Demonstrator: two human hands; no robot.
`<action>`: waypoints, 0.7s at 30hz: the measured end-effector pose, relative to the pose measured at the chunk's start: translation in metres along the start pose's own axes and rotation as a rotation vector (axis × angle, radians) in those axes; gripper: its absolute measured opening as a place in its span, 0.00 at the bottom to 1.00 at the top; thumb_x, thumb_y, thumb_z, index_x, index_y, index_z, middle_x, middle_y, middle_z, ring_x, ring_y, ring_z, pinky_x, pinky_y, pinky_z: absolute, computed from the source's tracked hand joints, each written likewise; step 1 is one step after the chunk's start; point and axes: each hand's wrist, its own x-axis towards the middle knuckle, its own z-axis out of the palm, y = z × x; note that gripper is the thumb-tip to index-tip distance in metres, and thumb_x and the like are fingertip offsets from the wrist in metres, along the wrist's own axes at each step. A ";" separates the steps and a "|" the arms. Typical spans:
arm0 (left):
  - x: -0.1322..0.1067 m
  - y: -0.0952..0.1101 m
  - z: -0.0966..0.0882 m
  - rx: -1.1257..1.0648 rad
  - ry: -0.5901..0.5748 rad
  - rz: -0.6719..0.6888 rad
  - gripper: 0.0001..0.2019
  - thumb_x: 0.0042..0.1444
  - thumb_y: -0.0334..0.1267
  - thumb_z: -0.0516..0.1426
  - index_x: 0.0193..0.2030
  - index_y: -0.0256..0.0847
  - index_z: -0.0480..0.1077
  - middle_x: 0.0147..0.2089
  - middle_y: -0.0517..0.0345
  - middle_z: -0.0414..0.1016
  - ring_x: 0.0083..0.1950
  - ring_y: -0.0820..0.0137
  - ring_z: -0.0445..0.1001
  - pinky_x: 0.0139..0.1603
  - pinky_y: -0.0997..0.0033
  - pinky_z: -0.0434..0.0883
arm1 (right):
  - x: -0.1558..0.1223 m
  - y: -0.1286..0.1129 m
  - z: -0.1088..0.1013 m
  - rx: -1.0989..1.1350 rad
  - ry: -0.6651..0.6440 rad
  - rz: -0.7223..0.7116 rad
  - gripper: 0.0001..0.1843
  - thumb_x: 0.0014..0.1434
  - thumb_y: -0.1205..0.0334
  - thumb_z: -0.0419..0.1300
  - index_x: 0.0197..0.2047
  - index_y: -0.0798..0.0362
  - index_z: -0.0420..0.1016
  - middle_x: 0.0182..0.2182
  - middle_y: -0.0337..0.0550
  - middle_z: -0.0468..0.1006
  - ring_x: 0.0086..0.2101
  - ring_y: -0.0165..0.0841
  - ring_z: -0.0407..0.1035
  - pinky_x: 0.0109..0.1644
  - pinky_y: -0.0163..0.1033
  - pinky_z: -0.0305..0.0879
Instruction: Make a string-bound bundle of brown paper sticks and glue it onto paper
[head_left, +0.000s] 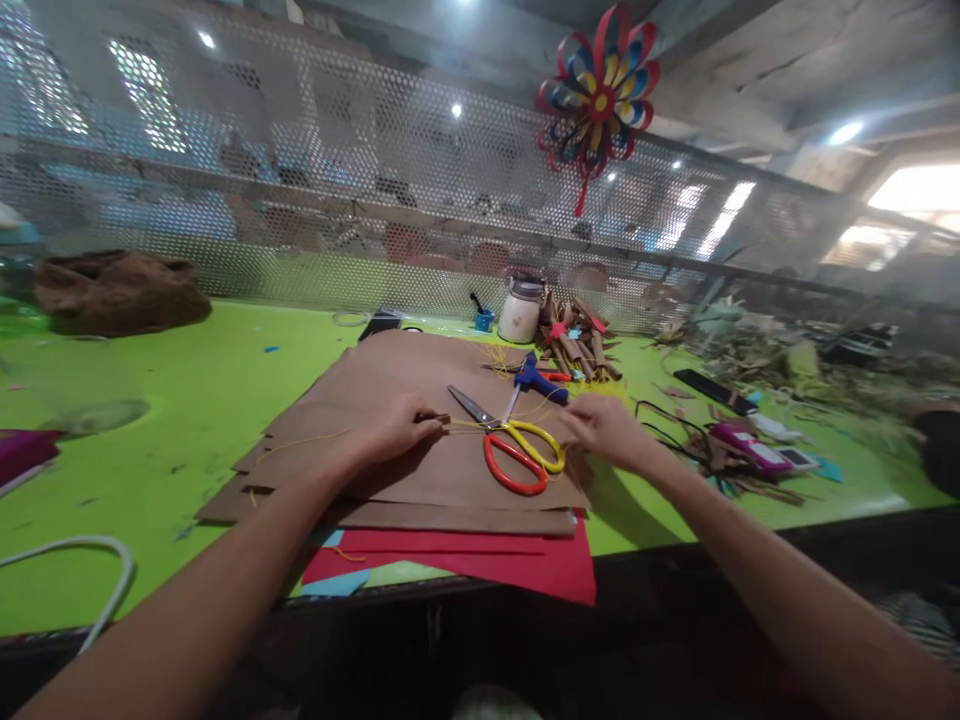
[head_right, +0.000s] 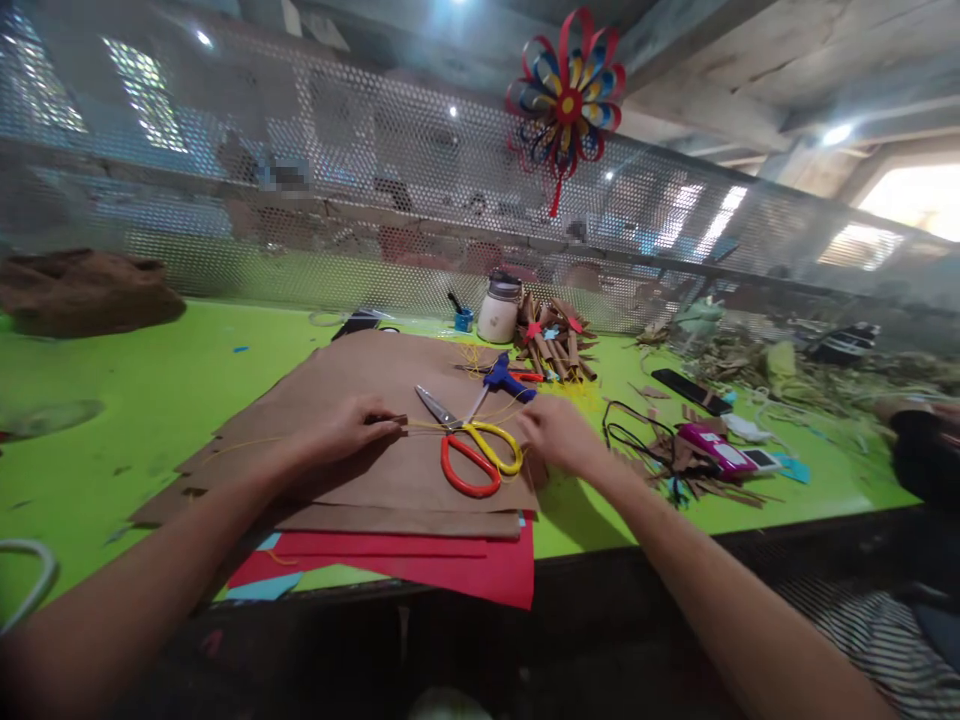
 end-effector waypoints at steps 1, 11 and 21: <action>0.001 -0.001 0.001 0.002 0.008 0.003 0.19 0.55 0.48 0.51 0.38 0.36 0.77 0.34 0.51 0.77 0.35 0.66 0.71 0.36 0.72 0.64 | -0.011 -0.014 0.007 0.013 -0.025 -0.040 0.17 0.62 0.60 0.50 0.30 0.54 0.77 0.29 0.46 0.76 0.32 0.34 0.68 0.37 0.37 0.60; 0.003 -0.006 0.003 -0.009 0.055 0.006 0.20 0.53 0.48 0.51 0.41 0.36 0.77 0.38 0.50 0.78 0.38 0.65 0.72 0.38 0.70 0.65 | -0.014 -0.045 0.029 0.158 -0.155 0.075 0.19 0.52 0.61 0.61 0.48 0.54 0.71 0.29 0.42 0.76 0.30 0.33 0.69 0.30 0.34 0.58; 0.006 -0.004 0.004 0.017 -0.006 0.004 0.22 0.52 0.50 0.50 0.39 0.36 0.77 0.35 0.51 0.78 0.35 0.65 0.71 0.35 0.71 0.64 | -0.022 -0.007 0.011 0.290 -0.032 0.170 0.17 0.56 0.52 0.56 0.26 0.55 0.77 0.20 0.41 0.75 0.23 0.30 0.66 0.26 0.33 0.55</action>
